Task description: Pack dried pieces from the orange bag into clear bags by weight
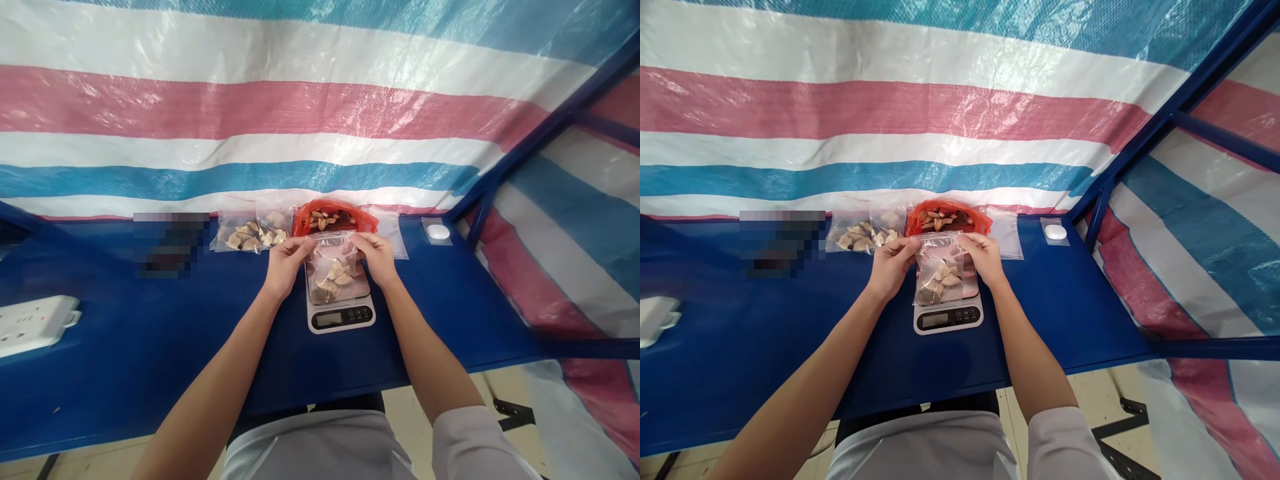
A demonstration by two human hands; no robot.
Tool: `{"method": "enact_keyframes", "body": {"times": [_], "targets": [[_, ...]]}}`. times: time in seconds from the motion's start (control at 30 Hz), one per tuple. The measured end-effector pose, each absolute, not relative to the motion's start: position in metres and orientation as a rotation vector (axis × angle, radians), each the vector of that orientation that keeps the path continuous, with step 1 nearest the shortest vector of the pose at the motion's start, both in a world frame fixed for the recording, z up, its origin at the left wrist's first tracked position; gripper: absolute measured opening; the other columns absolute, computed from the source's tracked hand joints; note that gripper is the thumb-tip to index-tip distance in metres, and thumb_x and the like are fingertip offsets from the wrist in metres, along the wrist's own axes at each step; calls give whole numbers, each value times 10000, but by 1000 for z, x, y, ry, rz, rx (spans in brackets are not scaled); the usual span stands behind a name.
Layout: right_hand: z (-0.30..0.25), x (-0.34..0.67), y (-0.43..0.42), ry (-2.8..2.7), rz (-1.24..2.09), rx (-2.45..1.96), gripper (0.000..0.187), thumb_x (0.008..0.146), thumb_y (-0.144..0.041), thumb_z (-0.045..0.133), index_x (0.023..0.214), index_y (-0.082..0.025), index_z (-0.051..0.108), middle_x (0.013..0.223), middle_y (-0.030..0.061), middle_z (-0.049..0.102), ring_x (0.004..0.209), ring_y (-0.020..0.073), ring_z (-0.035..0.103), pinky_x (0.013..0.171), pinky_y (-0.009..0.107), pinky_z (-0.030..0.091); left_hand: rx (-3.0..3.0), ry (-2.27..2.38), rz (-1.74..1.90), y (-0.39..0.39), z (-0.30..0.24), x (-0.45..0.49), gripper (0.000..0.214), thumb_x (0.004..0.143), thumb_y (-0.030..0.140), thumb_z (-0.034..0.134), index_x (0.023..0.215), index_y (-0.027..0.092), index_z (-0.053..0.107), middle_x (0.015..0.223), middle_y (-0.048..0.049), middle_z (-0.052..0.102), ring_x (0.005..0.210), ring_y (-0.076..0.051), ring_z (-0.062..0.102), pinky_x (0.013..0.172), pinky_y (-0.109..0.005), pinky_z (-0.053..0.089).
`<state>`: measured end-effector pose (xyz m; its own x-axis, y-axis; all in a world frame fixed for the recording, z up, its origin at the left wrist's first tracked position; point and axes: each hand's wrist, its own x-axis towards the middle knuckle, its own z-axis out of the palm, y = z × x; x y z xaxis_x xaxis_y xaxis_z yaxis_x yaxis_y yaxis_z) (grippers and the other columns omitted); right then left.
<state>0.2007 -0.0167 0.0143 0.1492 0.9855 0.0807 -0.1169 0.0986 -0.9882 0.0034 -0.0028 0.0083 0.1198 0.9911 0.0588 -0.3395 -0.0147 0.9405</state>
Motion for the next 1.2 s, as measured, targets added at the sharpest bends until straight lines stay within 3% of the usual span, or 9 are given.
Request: {"method": "enact_keyframes", "body": {"times": [0.5,0.83,1.2], "targets": [[17,198,-24,-1027,1027,-1121,377,629,-576,828,679,-216,730,639,3,714,562,156,654,542,302,589,938,912,1324,-5,11,5,344,542,437,934,698,174,778,680,-21,722,592,-123,609,608,-273,528],[15,198,-25,-1139,917,-1164,360,707,-582,766,660,-228,720,624,16,717,562,174,656,593,336,582,1067,896,1390,-4,5,7,275,647,432,873,693,185,759,666,-19,707,579,-128,604,631,-293,523],[13,199,-24,-1072,1020,-1135,387,679,-597,796,760,-224,731,693,10,728,629,178,696,527,292,588,1048,932,1439,-5,4,9,292,638,443,882,722,186,771,676,-16,717,573,-129,607,633,-298,532]]}}
